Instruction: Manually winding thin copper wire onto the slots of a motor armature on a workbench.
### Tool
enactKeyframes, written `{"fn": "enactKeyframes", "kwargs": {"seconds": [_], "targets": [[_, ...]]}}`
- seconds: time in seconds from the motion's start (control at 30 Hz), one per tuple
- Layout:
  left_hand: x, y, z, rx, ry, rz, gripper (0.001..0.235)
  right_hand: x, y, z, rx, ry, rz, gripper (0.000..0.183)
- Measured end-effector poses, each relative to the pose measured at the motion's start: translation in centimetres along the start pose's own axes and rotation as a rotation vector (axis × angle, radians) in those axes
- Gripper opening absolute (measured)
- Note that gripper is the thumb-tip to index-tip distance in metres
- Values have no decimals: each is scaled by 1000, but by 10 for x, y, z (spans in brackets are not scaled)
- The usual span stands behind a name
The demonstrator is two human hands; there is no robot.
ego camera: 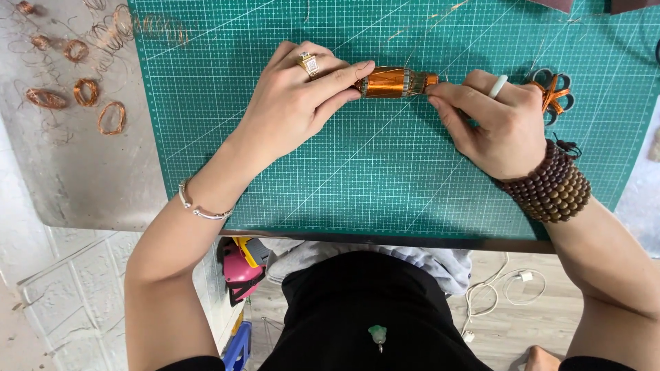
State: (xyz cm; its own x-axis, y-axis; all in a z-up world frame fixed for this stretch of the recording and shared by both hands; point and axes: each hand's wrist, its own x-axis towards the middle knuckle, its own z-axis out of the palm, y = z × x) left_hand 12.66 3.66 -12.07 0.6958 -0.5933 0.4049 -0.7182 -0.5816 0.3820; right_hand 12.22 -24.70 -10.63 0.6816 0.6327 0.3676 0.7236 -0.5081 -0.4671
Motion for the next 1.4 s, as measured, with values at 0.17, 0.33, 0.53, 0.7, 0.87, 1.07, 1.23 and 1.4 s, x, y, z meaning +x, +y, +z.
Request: {"fn": "enactKeyframes", "kwargs": {"seconds": [0.17,0.33,0.53,0.7,0.87,1.07,1.23,1.4], "targets": [[0,0,0,15,0,6,32,-1,1,4,-169,37,-65,9],[1,0,-1,32,0,20,31,6,-6,5,-317,87,-170,8],[1,2,-2,13,5,9,31,11,-14,2,-536,73,-199,22],[0,2,-2,28,9,12,30,10,-17,-2,-480,71,-167,15],[0,2,-2,14,-1,8,30,18,-21,5,-440,123,-193,12],[1,2,-3,21,0,12,30,20,-19,1,-446,127,-208,9],[0,2,-3,-3,10,10,30,17,-16,-2,-491,138,-215,16],[1,3,-4,5,-5,1,28,23,-21,5,-463,153,-227,15]]}}
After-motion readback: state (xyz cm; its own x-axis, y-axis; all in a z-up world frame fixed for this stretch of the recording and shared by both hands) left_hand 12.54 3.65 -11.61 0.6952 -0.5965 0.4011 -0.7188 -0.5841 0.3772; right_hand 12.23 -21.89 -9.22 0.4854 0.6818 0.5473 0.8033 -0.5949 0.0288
